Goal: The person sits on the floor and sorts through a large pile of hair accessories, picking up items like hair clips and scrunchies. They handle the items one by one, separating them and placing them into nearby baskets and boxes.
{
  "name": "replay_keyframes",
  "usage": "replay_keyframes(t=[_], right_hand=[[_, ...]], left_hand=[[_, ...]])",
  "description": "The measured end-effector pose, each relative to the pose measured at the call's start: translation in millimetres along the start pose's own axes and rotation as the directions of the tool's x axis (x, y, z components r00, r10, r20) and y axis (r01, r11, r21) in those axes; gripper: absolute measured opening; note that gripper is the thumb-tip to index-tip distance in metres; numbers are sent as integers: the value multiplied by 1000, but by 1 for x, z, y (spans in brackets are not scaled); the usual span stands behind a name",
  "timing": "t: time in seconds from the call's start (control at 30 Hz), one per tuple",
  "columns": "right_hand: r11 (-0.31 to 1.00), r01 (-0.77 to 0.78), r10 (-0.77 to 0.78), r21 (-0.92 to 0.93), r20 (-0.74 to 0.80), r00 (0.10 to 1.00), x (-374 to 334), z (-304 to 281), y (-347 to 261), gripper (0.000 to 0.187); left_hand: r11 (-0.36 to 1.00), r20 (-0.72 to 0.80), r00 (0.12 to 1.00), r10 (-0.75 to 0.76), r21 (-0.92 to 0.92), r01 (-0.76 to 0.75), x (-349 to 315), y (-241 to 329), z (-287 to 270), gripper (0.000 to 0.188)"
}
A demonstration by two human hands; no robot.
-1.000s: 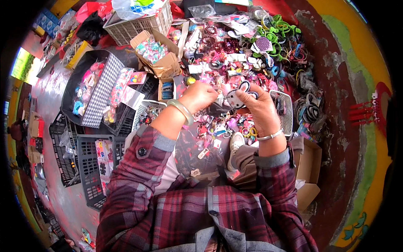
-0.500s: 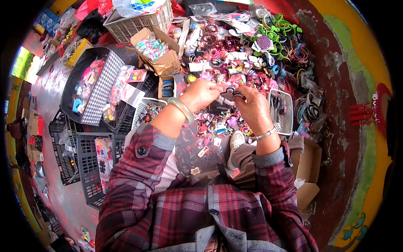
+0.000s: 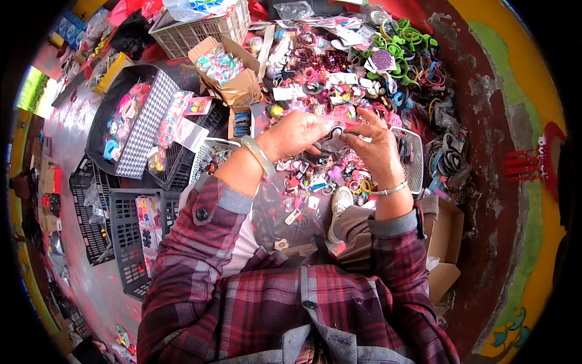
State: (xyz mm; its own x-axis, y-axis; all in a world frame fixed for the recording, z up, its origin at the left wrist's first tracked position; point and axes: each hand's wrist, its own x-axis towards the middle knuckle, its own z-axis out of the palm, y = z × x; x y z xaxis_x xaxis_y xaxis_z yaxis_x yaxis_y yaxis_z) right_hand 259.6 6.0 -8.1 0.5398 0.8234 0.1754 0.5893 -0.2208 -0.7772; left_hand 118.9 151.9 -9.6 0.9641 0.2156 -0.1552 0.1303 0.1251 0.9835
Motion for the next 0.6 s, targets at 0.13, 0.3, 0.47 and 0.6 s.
replay_keyframes(t=[0.13,0.3,0.47,0.6], right_hand=[[979,158,-147,-132,90,985,-1,-3,-3,20],[974,55,-61,221,21,998,0,-3,-8,26],[945,25,-6,325,-59,998,3,-1,-6,33],[775,-212,208,595,77,975,3,-11,-19,33]], left_hand=[[1000,21,1000,-5,-30,6,3,-5,-2,35],[1000,-25,1000,-18,1,18,4,-6,-4,38],[998,-24,999,39,44,-38,3,-5,-4,38],[982,-45,981,187,40,-186,1,3,0,38]])
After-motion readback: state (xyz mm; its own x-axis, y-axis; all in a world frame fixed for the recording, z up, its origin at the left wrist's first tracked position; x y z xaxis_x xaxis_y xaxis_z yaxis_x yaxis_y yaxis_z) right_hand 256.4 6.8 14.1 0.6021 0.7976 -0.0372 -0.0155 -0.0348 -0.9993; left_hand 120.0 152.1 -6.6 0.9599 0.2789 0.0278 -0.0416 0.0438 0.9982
